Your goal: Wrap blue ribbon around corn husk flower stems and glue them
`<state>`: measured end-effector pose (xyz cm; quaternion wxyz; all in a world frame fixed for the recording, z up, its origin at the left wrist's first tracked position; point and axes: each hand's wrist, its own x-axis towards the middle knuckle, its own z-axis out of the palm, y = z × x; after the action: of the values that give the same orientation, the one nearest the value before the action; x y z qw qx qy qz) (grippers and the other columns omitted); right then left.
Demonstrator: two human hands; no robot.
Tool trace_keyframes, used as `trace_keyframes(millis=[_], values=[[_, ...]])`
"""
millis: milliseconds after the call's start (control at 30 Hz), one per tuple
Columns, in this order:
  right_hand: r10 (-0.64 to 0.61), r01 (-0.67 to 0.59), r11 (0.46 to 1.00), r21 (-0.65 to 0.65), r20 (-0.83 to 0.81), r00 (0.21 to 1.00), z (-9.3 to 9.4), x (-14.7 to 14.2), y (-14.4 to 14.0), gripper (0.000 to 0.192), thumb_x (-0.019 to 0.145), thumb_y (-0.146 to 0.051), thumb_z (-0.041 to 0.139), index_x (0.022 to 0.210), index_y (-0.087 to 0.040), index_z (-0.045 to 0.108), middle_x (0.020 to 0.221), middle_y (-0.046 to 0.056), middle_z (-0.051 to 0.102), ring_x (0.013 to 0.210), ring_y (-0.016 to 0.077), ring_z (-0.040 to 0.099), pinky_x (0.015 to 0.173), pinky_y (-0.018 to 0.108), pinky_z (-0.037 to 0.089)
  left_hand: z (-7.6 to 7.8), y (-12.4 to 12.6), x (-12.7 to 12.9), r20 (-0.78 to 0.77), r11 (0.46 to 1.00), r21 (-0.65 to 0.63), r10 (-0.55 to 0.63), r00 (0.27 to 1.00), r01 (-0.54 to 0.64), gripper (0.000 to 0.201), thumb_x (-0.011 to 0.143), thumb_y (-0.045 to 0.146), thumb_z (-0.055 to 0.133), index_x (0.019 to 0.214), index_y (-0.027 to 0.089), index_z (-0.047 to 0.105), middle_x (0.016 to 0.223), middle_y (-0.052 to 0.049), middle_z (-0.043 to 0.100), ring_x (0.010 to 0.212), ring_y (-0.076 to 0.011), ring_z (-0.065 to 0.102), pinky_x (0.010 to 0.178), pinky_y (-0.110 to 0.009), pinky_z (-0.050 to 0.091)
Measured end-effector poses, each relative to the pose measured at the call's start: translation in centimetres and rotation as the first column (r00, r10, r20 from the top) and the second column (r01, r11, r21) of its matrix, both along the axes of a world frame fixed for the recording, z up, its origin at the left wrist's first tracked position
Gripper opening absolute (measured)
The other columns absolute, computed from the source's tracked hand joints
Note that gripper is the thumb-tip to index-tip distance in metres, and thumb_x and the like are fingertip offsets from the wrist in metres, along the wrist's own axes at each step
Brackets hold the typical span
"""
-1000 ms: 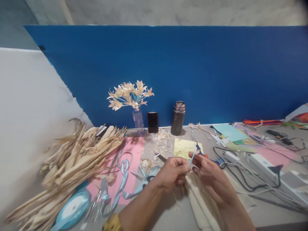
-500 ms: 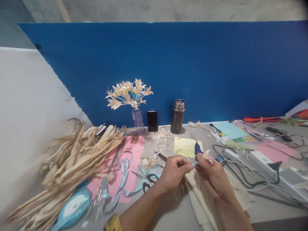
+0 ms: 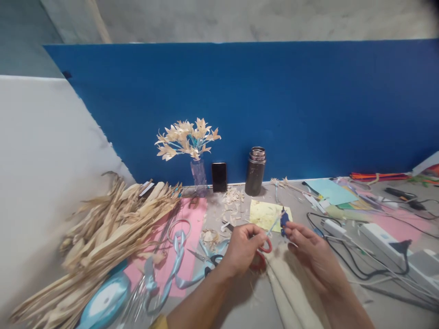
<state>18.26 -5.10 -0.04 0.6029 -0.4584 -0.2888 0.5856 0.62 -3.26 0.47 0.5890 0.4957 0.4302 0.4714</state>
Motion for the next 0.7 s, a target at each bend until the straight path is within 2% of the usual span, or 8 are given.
trace_keyframes(millis=[167,300,367,400,467,533,567,700], values=[[0.149,-0.171,0.984,0.046,0.300,0.942,-0.6,0.4,0.0,0.047,0.076,-0.063,0.072,0.070,-0.018,0.065,0.058,-0.003,0.050,0.053,0.0097,0.035,0.051,0.023,0.029,1.1,0.1,-2.2,-0.169,0.972,0.150,0.205,0.964,-0.180,0.014,0.074,0.024,0.063,0.061,0.018,0.063,0.061,-0.001,0.059,0.062,-0.0140,0.051,0.063,-0.025,0.040],[0.136,-0.196,0.979,0.050,0.554,0.821,-0.6,0.1,-0.1,0.054,0.087,-0.069,0.051,0.062,-0.021,0.051,0.052,-0.006,0.037,0.051,0.0117,0.031,0.050,0.025,0.027,1.6,1.1,-7.0,-0.176,0.937,0.183,0.330,0.927,-0.299,0.018,0.074,0.030,0.066,0.062,0.018,0.063,0.056,0.003,0.054,0.054,-0.0109,0.045,0.055,-0.022,0.037],[0.155,-0.258,0.964,0.055,0.675,0.721,-0.2,-0.3,0.3,0.052,0.090,-0.065,0.045,0.060,-0.022,0.047,0.054,-0.004,0.041,0.053,0.0133,0.038,0.053,0.026,0.031,1.2,1.9,-9.4,-0.142,0.915,0.142,0.396,0.907,-0.377,0.021,0.072,0.035,0.069,0.063,0.017,0.062,0.049,0.007,0.044,0.046,-0.0081,0.034,0.047,-0.021,0.029],[0.184,-0.324,0.945,0.047,0.742,0.644,0.0,-0.6,0.8,0.050,0.092,-0.060,0.043,0.060,-0.022,0.047,0.057,-0.002,0.047,0.056,0.0146,0.044,0.056,0.026,0.035,0.8,2.4,-10.5,-0.135,0.905,0.132,0.420,0.897,-0.404,0.022,0.072,0.037,0.069,0.064,0.018,0.060,0.047,0.008,0.041,0.044,-0.0073,0.030,0.046,-0.020,0.026],[0.236,-0.461,0.887,-0.034,0.891,0.389,0.6,-1.8,2.1,0.042,0.095,-0.047,0.039,0.064,-0.022,0.053,0.068,0.002,0.062,0.067,0.0174,0.056,0.064,0.026,0.040,-0.2,3.3,-11.9,-0.130,0.886,0.125,0.460,0.878,-0.446,0.025,0.073,0.040,0.068,0.065,0.018,0.058,0.046,0.010,0.037,0.043,-0.0068,0.026,0.044,-0.020,0.023],[0.222,-0.485,0.860,-0.159,0.972,0.075,1.2,-3.4,3.8,0.035,0.095,-0.034,0.037,0.071,-0.022,0.059,0.076,0.003,0.069,0.072,0.0183,0.062,0.064,0.026,0.040,-1.4,4.0,-12.6,-0.137,0.868,0.132,0.494,0.858,-0.479,0.026,0.074,0.041,0.066,0.065,0.018,0.057,0.047,0.010,0.038,0.044,-0.0072,0.027,0.045,-0.020,0.023],[0.201,-0.461,0.867,-0.190,0.979,-0.025,1.3,-4.4,4.8,0.031,0.094,-0.029,0.040,0.073,-0.022,0.061,0.077,0.003,0.071,0.073,0.0191,0.063,0.063,0.027,0.038,-2.0,4.3,-12.8,-0.140,0.859,0.137,0.509,0.849,-0.493,0.026,0.074,0.041,0.065,0.065,0.018,0.057,0.048,0.009,0.039,0.045,-0.0076,0.029,0.046,-0.020,0.025],[0.129,-0.396,0.893,-0.211,0.966,-0.223,1.1,-7.6,9.0,0.018,0.086,-0.022,0.052,0.076,-0.021,0.067,0.082,0.008,0.073,0.077,0.0238,0.064,0.059,0.029,0.029,-3.7,4.9,-12.8,-0.159,0.837,0.168,0.544,0.824,-0.520,0.022,0.072,0.037,0.065,0.063,0.017,0.062,0.057,0.004,0.051,0.054,-0.0105,0.042,0.053,-0.021,0.033]])
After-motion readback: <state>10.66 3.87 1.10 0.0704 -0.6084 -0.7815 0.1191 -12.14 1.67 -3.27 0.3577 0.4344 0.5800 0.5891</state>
